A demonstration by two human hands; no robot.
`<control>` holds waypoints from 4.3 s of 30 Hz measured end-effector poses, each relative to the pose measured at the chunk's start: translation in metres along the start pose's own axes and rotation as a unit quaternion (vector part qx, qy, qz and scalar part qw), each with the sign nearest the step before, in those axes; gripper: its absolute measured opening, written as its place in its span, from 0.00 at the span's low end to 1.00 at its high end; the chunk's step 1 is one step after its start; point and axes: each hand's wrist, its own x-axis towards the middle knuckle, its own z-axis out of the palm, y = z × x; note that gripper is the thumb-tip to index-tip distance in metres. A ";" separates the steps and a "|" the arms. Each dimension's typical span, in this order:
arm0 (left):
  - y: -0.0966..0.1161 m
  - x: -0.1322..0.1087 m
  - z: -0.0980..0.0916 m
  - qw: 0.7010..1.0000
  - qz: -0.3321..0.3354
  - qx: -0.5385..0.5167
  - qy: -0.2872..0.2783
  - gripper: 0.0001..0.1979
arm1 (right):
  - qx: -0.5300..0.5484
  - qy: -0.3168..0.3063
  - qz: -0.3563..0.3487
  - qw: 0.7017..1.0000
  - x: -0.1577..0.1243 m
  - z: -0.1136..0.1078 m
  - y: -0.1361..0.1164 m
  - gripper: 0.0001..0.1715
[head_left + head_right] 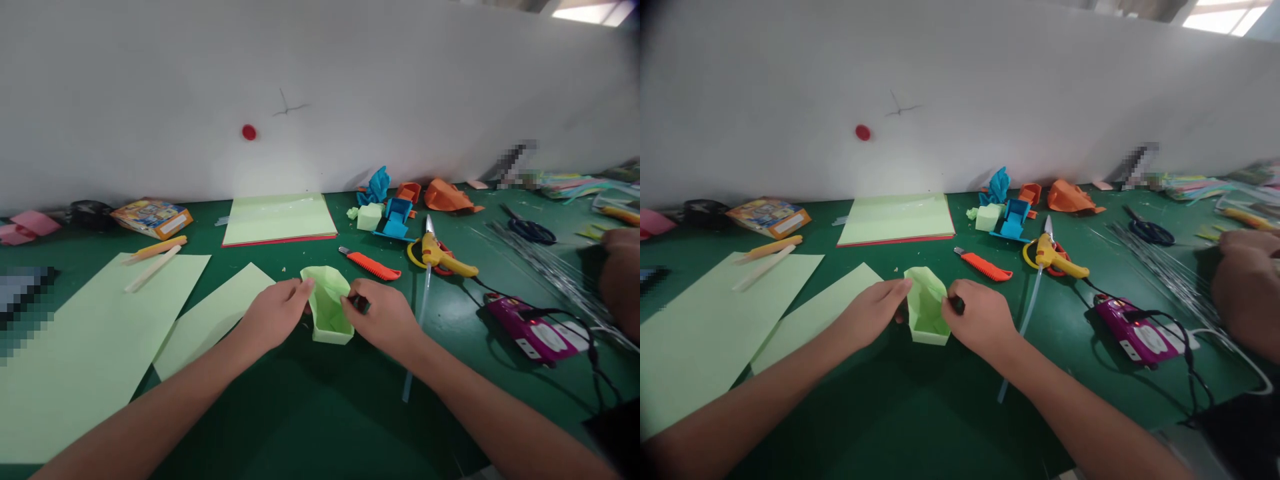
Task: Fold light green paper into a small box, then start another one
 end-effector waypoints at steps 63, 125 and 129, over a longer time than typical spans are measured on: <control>-0.019 -0.005 0.013 0.956 0.283 0.013 0.082 0.09 | 0.209 -0.185 -0.038 0.960 0.003 -0.013 0.004 0.03; 0.002 -0.019 0.020 0.973 0.215 0.027 0.072 0.10 | 0.013 -0.144 0.047 0.988 -0.001 0.001 -0.022 0.07; 0.000 -0.017 0.023 0.973 0.220 0.021 0.070 0.10 | -0.031 -0.151 0.048 0.987 0.002 0.000 -0.023 0.05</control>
